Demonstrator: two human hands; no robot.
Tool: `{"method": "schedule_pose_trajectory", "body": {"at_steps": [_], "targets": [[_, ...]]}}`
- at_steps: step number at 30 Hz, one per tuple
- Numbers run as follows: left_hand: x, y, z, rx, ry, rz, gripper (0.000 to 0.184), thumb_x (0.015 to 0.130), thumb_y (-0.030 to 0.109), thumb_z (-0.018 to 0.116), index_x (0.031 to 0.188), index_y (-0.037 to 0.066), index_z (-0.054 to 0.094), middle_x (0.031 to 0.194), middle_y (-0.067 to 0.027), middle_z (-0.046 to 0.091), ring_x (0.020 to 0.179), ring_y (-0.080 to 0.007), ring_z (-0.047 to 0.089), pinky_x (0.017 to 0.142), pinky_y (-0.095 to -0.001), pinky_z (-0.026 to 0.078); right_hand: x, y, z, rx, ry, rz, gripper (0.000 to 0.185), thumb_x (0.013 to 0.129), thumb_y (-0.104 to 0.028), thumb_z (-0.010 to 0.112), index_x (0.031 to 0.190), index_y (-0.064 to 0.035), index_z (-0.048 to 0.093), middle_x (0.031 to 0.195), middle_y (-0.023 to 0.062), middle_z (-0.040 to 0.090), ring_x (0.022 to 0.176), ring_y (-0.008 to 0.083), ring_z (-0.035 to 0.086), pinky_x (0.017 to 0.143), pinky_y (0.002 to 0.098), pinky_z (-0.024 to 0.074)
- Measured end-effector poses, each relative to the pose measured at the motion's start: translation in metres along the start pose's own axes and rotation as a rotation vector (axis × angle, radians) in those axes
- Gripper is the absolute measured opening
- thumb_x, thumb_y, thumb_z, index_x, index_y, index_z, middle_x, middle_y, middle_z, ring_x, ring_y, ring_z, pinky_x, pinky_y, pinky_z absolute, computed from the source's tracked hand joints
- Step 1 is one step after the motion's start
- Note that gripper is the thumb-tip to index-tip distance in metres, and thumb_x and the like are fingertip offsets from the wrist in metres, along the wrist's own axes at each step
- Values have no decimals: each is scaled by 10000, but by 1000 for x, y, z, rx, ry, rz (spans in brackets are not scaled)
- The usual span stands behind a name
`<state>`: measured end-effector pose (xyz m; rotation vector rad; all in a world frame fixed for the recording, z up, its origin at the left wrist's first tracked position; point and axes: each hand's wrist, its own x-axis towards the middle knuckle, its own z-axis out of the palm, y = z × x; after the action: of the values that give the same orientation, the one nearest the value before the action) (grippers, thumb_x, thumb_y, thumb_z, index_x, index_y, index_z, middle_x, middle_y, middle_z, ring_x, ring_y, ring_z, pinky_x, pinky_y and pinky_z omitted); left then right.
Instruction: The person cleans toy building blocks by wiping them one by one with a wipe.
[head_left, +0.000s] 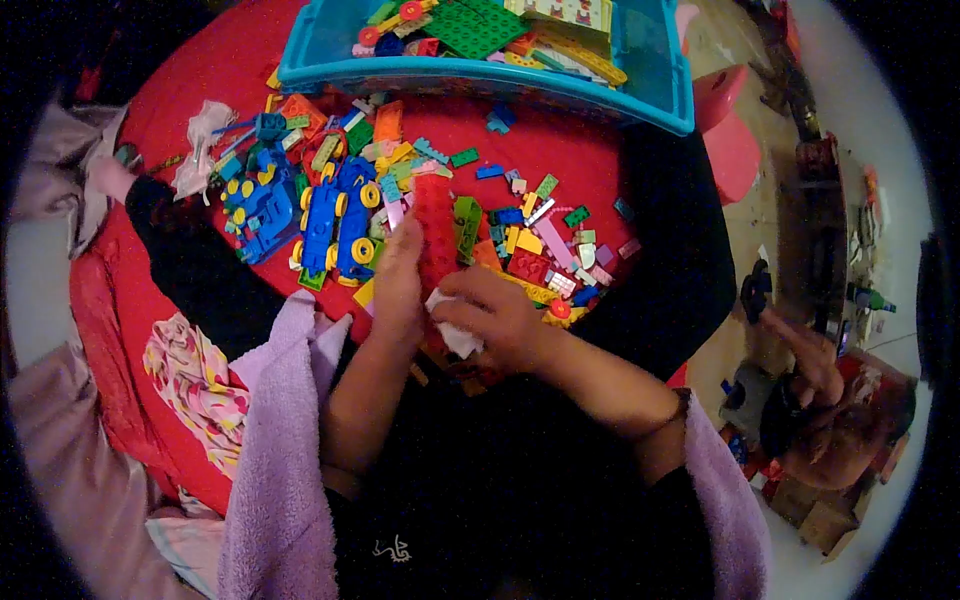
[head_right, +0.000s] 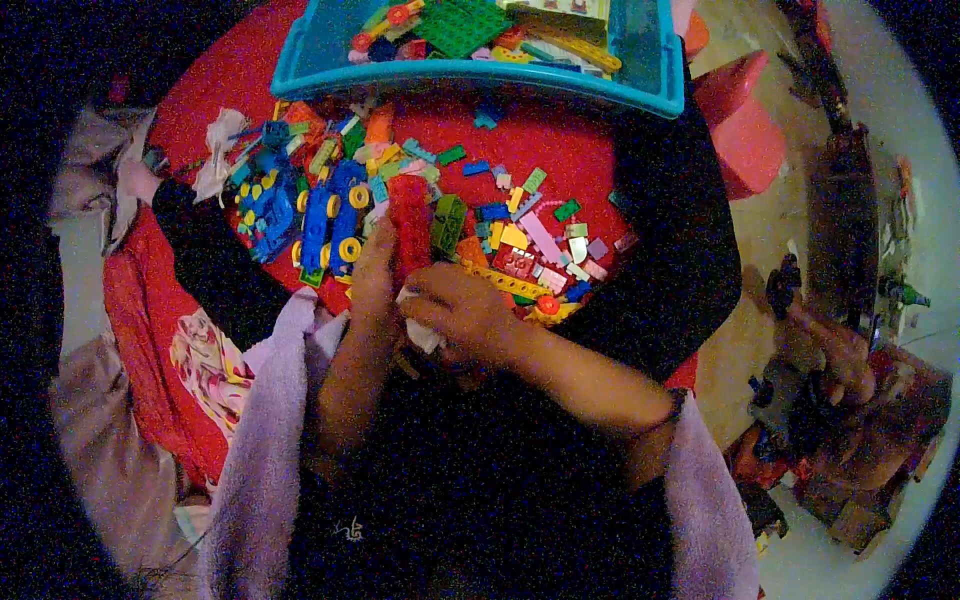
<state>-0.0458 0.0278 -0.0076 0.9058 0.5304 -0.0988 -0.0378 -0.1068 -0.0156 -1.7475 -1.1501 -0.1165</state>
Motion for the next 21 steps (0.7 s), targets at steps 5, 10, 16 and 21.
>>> {"method": "schedule_pose_trajectory", "body": {"at_steps": [5, 10, 16, 21], "targets": [[11, 13, -6, 22, 107, 180, 396, 928, 284, 374, 1242, 45, 409, 1095, -102, 555, 946, -205, 564, 836, -338, 444, -3, -15, 3, 73, -186, -28, 516, 481, -88, 695, 978, -70, 557, 987, 147, 539, 836, 315, 554, 651, 366, 472], [18, 26, -15, -125, 134, 173, 342, 944, 273, 361, 1175, 42, 462, 1067, -76, 562, 874, -156, 569, 769, -286, 467, -2, -18, -4, 140, -429, -74, 463, 576, -127, 663, 1027, -93, 563, 986, 131, 550, 859, 314, 552, 657, 385, 487], [11, 18, -14, -33, -65, -35, 388, 921, 359, 393, 1104, 31, 490, 951, -111, 592, 804, -182, 582, 740, -301, 481, -11, -11, -9, 204, -10, 158, 265, 769, -225, 620, 991, -81, 601, 965, 127, 585, 833, 278, 583, 694, 352, 473], [6, 5, -4, -46, -16, -71, 379, 917, 322, 404, 1139, 24, 481, 991, -96, 585, 847, -171, 575, 756, -288, 471, -8, -15, -10, 282, -34, 245, 262, 786, -259, 609, 974, -77, 602, 963, 139, 588, 836, 292, 582, 705, 347, 470]]}}
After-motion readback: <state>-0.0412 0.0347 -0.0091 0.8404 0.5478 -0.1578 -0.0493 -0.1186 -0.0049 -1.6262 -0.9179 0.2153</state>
